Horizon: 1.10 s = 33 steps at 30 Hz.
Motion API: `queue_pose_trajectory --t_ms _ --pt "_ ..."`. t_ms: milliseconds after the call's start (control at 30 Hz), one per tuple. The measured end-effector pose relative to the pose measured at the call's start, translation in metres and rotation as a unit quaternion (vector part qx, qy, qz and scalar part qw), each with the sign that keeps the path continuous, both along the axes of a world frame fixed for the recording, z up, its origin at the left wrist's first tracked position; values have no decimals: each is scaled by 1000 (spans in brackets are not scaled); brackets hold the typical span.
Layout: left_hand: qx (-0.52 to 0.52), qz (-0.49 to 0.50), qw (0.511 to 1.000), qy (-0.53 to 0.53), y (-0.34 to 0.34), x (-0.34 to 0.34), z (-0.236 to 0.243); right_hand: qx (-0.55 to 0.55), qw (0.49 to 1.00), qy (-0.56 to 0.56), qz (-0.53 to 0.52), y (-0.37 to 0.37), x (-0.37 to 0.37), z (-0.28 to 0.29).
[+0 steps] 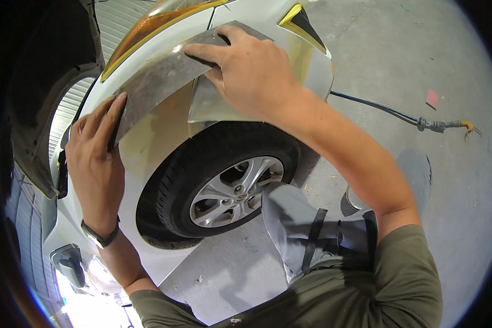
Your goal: The person mixes a beige body filler on a metal mixing board, then uses a putty knife to apply and smooth the filler onto the front fender of a white car. The person repeatedly spreads and levels the filler over the fender surface.
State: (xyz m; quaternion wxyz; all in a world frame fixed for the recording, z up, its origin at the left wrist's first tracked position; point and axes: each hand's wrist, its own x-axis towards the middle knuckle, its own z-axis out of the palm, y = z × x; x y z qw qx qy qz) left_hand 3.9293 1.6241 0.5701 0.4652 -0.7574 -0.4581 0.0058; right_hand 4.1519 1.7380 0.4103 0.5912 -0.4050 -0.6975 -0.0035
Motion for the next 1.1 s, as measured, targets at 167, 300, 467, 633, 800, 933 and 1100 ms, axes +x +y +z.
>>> queue_pose_trajectory --t_ms 167,300,467,633,800,933,1100 --pt "-11 9 1000 -15 20 3 9 -31 999 -24 5 20 2 11" --pt "-24 -6 999 -32 27 2 10 -18 1000 -11 9 25 1 13" --pt "-36 9 999 -23 28 1 14 -49 997 -9 57 24 5 15" --pt "-51 73 996 -13 21 4 17 -3 999 5 52 21 5 14" --pt "-32 71 997 -5 15 2 5 -20 998 14 52 14 -1 6" --pt "-44 73 995 -44 5 0 -8 -19 999 20 38 7 -8 -6" --pt "-33 85 995 -49 -8 -4 -26 -43 998 33 27 -9 -21 -24"
